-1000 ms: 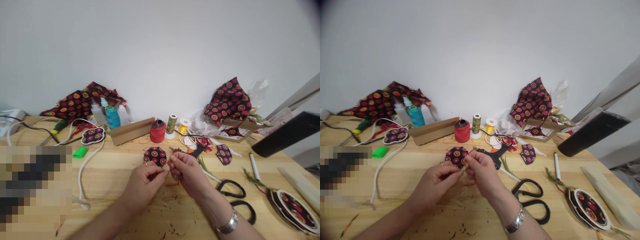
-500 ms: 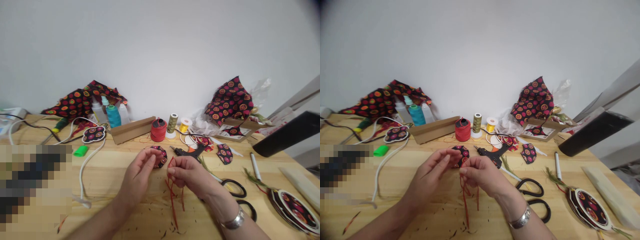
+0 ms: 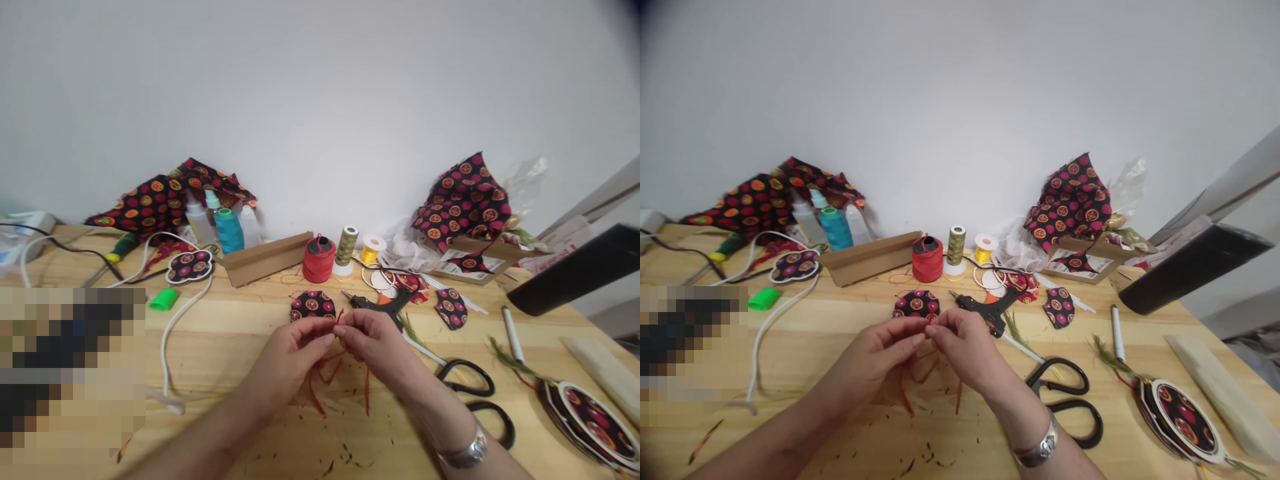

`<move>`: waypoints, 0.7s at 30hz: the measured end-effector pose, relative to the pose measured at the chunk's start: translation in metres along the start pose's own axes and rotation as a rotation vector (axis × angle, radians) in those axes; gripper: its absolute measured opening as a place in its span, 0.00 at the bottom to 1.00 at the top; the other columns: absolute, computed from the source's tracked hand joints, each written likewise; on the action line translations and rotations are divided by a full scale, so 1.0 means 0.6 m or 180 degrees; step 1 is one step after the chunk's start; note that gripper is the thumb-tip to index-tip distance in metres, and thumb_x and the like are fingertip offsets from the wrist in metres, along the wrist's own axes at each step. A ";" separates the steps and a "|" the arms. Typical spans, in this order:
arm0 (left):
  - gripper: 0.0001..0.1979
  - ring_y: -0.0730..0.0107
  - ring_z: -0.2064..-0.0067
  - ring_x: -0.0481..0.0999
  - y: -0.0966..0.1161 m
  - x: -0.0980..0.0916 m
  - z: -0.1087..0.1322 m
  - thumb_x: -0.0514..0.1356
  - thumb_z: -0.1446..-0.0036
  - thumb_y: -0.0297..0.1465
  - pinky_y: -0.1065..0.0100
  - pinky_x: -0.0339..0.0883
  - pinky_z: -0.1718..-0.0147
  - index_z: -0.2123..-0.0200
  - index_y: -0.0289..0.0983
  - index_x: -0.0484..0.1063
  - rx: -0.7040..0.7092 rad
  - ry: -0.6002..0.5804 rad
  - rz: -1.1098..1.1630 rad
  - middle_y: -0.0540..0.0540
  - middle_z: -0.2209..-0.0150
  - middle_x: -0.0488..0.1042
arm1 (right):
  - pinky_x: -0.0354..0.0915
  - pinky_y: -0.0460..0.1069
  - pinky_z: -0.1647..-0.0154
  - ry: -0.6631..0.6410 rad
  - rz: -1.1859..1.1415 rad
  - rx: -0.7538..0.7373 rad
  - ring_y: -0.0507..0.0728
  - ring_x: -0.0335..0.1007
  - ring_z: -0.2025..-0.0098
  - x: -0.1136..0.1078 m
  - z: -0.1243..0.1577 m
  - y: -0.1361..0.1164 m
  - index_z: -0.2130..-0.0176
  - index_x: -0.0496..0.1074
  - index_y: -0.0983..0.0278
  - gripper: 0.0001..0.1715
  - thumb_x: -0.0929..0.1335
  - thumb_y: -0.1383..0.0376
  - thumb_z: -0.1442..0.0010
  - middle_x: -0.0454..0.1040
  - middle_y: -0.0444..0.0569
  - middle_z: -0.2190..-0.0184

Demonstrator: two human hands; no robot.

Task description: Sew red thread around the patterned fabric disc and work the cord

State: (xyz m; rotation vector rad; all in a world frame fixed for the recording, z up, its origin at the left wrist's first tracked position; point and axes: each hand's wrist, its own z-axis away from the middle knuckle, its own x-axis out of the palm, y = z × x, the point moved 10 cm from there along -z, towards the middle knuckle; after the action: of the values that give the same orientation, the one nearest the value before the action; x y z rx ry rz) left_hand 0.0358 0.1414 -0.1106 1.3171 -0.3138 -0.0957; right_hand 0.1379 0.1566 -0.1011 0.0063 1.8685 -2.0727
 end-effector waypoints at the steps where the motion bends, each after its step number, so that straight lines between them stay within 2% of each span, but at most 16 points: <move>1: 0.10 0.68 0.63 0.72 0.004 -0.002 0.000 0.61 0.51 0.31 0.70 0.64 0.64 0.64 0.38 0.76 0.0030 0.0030 -0.0110 0.47 0.63 0.77 | 0.48 0.43 0.81 -0.0004 0.0003 -0.0002 0.46 0.49 0.81 0.000 0.000 0.000 0.75 0.67 0.66 0.09 0.65 0.63 0.47 0.58 0.38 0.84; 5: 0.09 0.65 0.61 0.73 0.014 -0.006 0.001 0.60 0.51 0.32 0.68 0.63 0.61 0.66 0.38 0.77 0.0084 0.0092 -0.0456 0.47 0.65 0.78 | 0.49 0.43 0.80 -0.0010 -0.0046 -0.0004 0.46 0.50 0.81 -0.002 0.000 0.000 0.76 0.66 0.66 0.10 0.65 0.62 0.47 0.58 0.38 0.83; 9: 0.09 0.65 0.62 0.73 0.008 -0.002 0.001 0.59 0.50 0.32 0.68 0.63 0.60 0.65 0.39 0.77 0.0034 -0.0005 -0.0415 0.48 0.65 0.78 | 0.49 0.43 0.80 0.0039 -0.0032 -0.0069 0.47 0.50 0.81 -0.005 0.001 -0.003 0.75 0.67 0.66 0.10 0.66 0.62 0.47 0.59 0.39 0.83; 12: 0.08 0.67 0.62 0.73 0.006 -0.008 0.000 0.61 0.52 0.33 0.70 0.62 0.61 0.67 0.39 0.78 0.0040 0.0145 -0.0407 0.48 0.66 0.79 | 0.49 0.43 0.80 0.0025 -0.0046 -0.0118 0.47 0.50 0.80 -0.003 0.002 -0.007 0.74 0.67 0.66 0.09 0.66 0.62 0.47 0.60 0.39 0.82; 16: 0.08 0.75 0.75 0.68 -0.015 -0.012 0.001 0.62 0.54 0.34 0.74 0.59 0.76 0.71 0.38 0.78 -0.0279 0.0232 -0.0099 0.50 0.74 0.76 | 0.50 0.43 0.80 0.0067 0.0070 -0.0150 0.47 0.51 0.80 -0.002 0.003 -0.012 0.74 0.68 0.66 0.09 0.66 0.63 0.48 0.61 0.40 0.82; 18: 0.07 0.81 0.82 0.60 -0.024 -0.012 0.002 0.62 0.54 0.34 0.76 0.51 0.83 0.73 0.36 0.77 -0.0408 0.0228 -0.0003 0.53 0.80 0.70 | 0.50 0.44 0.79 0.0088 0.0082 -0.0156 0.47 0.51 0.80 -0.002 0.003 -0.014 0.75 0.69 0.66 0.08 0.66 0.63 0.48 0.61 0.40 0.82; 21: 0.09 0.85 0.85 0.49 -0.033 -0.011 0.001 0.63 0.55 0.35 0.76 0.42 0.86 0.74 0.35 0.75 -0.0492 0.0208 0.0051 0.57 0.84 0.61 | 0.50 0.43 0.80 0.0107 -0.0008 -0.0149 0.47 0.50 0.80 -0.003 0.003 -0.013 0.75 0.68 0.66 0.08 0.67 0.63 0.49 0.61 0.39 0.82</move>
State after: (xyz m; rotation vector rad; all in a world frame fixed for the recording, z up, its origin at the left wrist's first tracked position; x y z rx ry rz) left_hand 0.0312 0.1375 -0.1304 1.1619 -0.2563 -0.0619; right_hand 0.1378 0.1558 -0.0927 0.0275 1.9373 -2.0422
